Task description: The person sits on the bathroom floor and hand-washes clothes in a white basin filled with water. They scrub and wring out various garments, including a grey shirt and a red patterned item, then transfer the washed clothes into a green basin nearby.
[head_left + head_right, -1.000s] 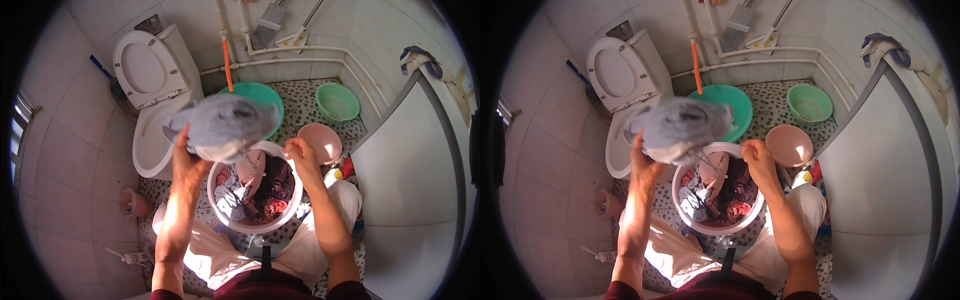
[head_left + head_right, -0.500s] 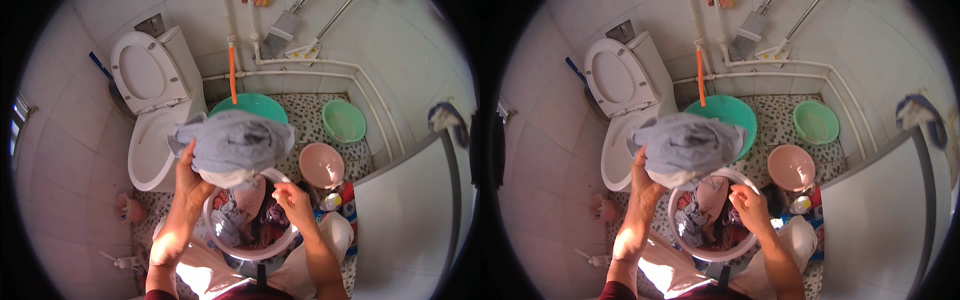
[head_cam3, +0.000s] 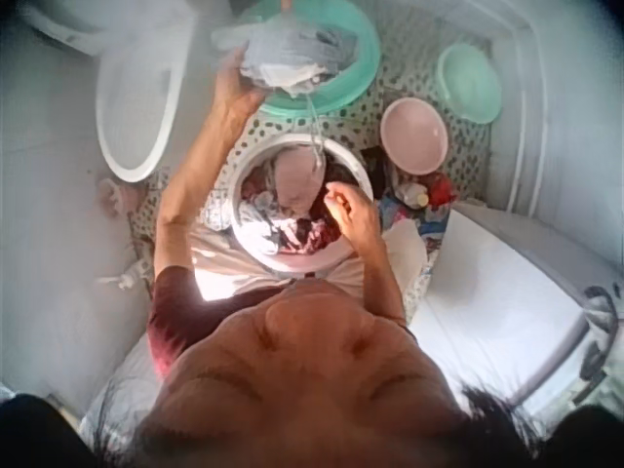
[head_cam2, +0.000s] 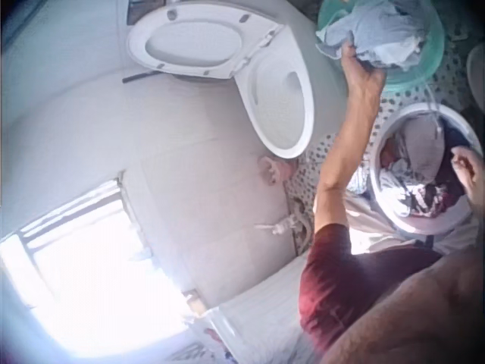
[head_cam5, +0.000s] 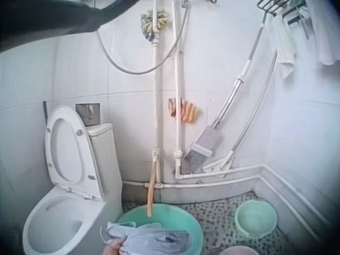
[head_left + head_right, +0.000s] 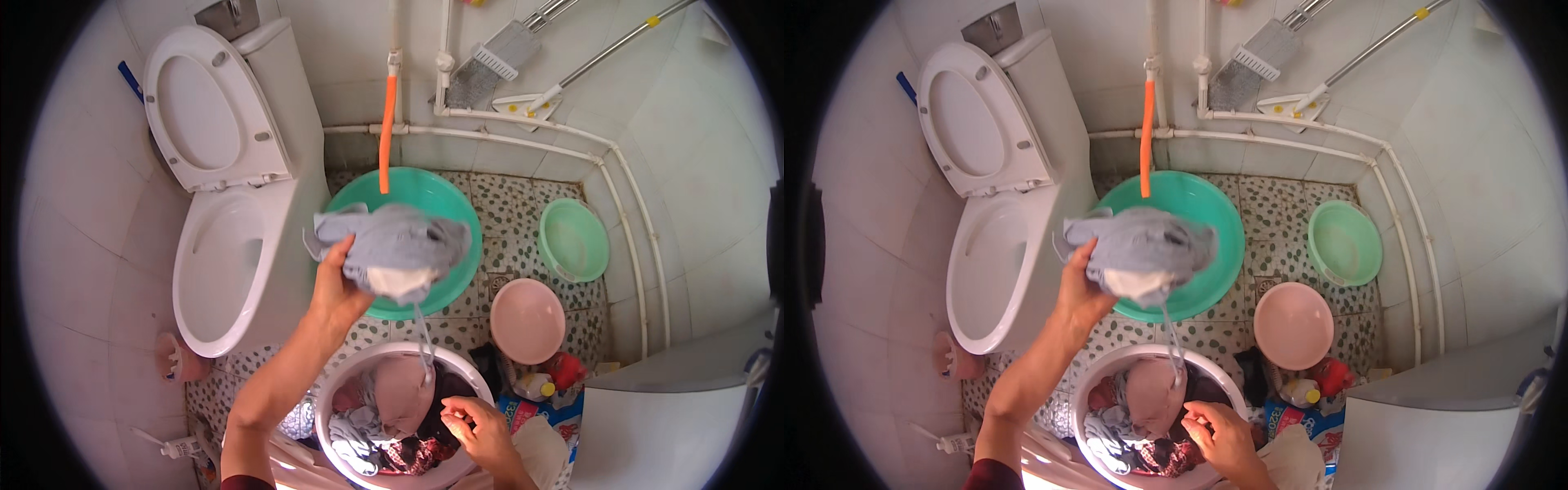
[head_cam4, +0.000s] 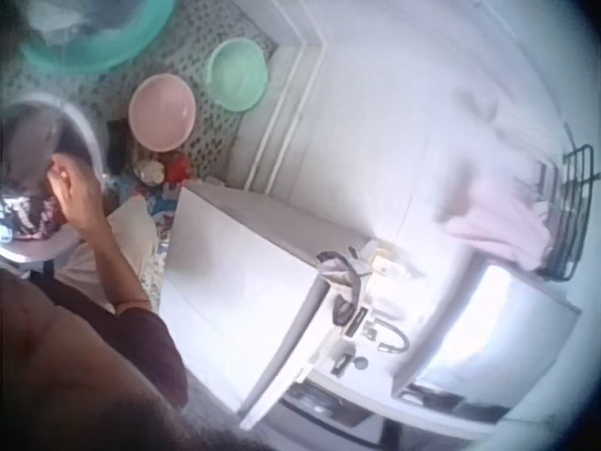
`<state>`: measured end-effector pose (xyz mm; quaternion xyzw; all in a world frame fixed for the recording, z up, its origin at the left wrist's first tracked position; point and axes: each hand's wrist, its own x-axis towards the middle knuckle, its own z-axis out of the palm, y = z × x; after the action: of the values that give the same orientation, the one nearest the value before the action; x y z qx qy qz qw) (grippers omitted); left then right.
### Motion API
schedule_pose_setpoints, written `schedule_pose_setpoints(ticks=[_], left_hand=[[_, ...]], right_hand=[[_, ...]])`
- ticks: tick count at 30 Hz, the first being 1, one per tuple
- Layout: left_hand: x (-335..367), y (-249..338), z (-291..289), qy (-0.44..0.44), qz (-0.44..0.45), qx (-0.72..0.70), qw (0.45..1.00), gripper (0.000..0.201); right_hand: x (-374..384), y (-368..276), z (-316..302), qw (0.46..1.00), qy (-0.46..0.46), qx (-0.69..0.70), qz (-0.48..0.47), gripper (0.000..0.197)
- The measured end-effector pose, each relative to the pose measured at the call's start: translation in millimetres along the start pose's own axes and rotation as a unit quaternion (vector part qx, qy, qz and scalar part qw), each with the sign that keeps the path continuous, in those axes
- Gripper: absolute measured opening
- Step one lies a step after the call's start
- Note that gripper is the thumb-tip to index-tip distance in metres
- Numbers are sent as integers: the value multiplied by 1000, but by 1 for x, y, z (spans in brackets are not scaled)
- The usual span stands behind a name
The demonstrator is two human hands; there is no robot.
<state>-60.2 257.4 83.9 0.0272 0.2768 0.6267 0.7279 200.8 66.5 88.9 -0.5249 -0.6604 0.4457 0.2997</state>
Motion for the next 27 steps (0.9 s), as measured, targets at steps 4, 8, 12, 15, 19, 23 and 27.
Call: schedule_pose_setpoints(ticks=[4,8,12,15,19,23,27], left_hand=[[58,2,-12,-17,2,-4,1000,43],[91,2,-51,2,-17,39,999,54],[78,4,-56,242,-7,184,953,59],[43,9,-68,208,1,212,955,48],[-22,12,-73,149,-37,221,963,28],[-116,2,-43,73,-56,235,968,18],[-172,-16,-52,41,10,352,935,11]], right_hand=[[4,0,-1,1000,-18,-17,-5,24],[5,-14,-1,999,-24,-36,5,23],[-2,-4,-1,998,-27,-53,-20,24],[-6,-7,-1,996,-42,-75,-9,25],[-13,-12,2,994,-31,-104,-16,25],[-19,-14,1,991,5,-122,-62,20],[-16,-4,7,972,46,-191,-126,13]])
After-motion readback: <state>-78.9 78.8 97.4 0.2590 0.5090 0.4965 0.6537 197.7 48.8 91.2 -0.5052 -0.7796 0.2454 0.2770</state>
